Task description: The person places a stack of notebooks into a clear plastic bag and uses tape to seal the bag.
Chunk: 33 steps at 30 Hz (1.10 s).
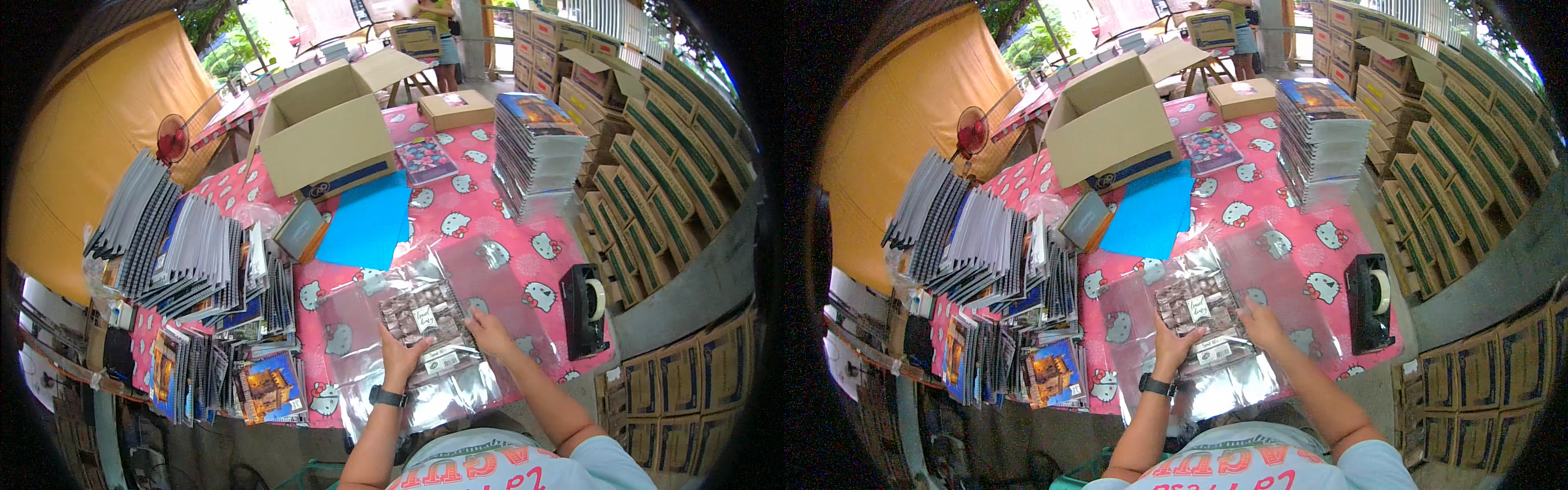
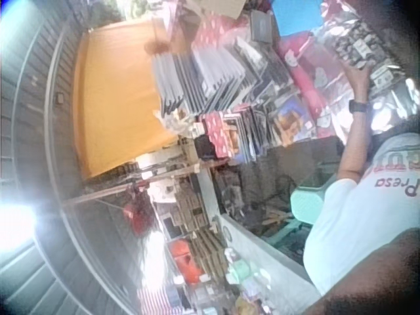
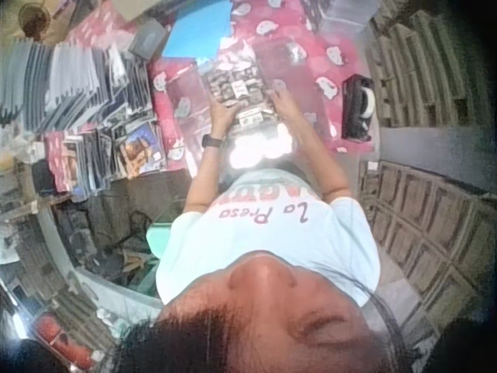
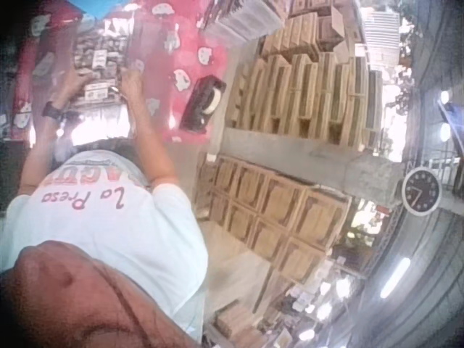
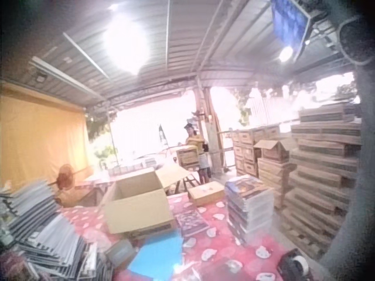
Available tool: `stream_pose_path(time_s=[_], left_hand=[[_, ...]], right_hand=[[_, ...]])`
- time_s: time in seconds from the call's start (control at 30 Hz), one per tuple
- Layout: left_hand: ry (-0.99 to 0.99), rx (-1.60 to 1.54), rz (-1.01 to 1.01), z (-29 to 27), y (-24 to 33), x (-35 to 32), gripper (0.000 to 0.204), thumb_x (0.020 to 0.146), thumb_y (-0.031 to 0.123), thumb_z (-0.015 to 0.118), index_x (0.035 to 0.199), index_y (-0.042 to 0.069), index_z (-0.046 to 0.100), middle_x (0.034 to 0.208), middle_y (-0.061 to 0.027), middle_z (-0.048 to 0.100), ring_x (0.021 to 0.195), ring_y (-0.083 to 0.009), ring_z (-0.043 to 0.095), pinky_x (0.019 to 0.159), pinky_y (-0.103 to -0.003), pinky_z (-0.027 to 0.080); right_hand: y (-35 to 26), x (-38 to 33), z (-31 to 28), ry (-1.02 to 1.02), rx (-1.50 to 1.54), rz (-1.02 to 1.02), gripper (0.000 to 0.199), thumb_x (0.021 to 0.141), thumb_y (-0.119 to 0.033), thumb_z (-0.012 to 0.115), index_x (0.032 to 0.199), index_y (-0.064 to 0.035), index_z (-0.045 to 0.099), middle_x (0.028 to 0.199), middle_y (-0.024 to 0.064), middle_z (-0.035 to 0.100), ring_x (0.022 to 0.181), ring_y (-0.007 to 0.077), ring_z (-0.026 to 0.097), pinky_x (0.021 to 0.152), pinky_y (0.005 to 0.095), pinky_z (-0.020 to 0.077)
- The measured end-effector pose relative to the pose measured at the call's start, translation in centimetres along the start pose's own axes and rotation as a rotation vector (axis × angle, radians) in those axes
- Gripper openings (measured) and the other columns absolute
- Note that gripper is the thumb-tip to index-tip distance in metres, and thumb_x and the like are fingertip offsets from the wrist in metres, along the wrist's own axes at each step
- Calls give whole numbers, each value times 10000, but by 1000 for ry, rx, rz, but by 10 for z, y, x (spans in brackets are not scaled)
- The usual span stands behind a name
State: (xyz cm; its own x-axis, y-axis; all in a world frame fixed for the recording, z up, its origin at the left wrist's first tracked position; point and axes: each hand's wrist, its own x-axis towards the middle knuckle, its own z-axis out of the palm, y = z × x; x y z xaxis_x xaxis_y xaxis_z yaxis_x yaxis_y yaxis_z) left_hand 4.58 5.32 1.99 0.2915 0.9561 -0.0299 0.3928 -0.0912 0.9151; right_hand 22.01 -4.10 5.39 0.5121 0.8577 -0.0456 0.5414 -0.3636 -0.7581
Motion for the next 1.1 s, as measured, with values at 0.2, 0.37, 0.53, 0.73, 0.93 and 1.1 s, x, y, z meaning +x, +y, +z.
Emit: stream_pose_path(time_s=[0.2, 0.37, 0.53, 0.73, 0.93, 1.1], left_hand=[[-157, -228, -72, -29, -26, 9, 1017, 609, 193, 809, 1356, -33, 157, 1176, -206, 512, 1054, -270, 533, 914, -335, 406], [-94, -354, -118, -11, -23, 6, 730, 768, 178, 670, 1333, -2, 246, 1198, -155, 508, 1061, -232, 515, 907, -326, 400], [-10, -741, -272, -4, -40, 7, 410, 944, 182, 421, 1286, -43, 403, 1200, -101, 521, 1036, -166, 508, 909, -270, 374], [59, -601, -271, -7, -31, -2, 411, 952, 232, 422, 1250, -49, 459, 1152, -106, 561, 1017, -152, 512, 901, -265, 376], [74, -526, -227, -9, -20, -4, 393, 961, 263, 393, 1150, -57, 524, 1083, -109, 582, 965, -156, 522, 857, -278, 392], [149, -427, -129, -2, -34, -4, 389, 969, 257, 370, 1108, -58, 552, 1035, -96, 594, 913, -144, 530, 820, -279, 408]], right_hand=[[-5, 5, 19, -181, -17, 29, 520, 760, -255, 655, 1190, 1, 514, 921, 198, 626, 839, 301, 620, 743, 368, 477], [21, 8, 32, -111, 164, 95, 408, 788, -232, 622, 1123, -14, 538, 945, 189, 629, 908, 340, 597, 782, 390, 453], [21, 11, 11, -337, 311, 151, 424, 792, -233, 625, 1126, 12, 534, 940, 205, 625, 874, 323, 608, 755, 369, 454], [38, 7, 38, -74, 296, 2, 522, 742, -158, 703, 1186, 26, 499, 926, 126, 642, 827, 167, 596, 731, 313, 457], [9, 4, 20, -182, 30, 96, 614, 738, -314, 685, 1217, 8, 475, 1092, 211, 571, 1038, 323, 537, 874, 399, 411], [-5, -11, 32, 63, -645, -347, 712, 842, -437, 490, 1352, 16, 283, 1398, 228, 270, 1322, 317, 224, 1013, 572, 197]])
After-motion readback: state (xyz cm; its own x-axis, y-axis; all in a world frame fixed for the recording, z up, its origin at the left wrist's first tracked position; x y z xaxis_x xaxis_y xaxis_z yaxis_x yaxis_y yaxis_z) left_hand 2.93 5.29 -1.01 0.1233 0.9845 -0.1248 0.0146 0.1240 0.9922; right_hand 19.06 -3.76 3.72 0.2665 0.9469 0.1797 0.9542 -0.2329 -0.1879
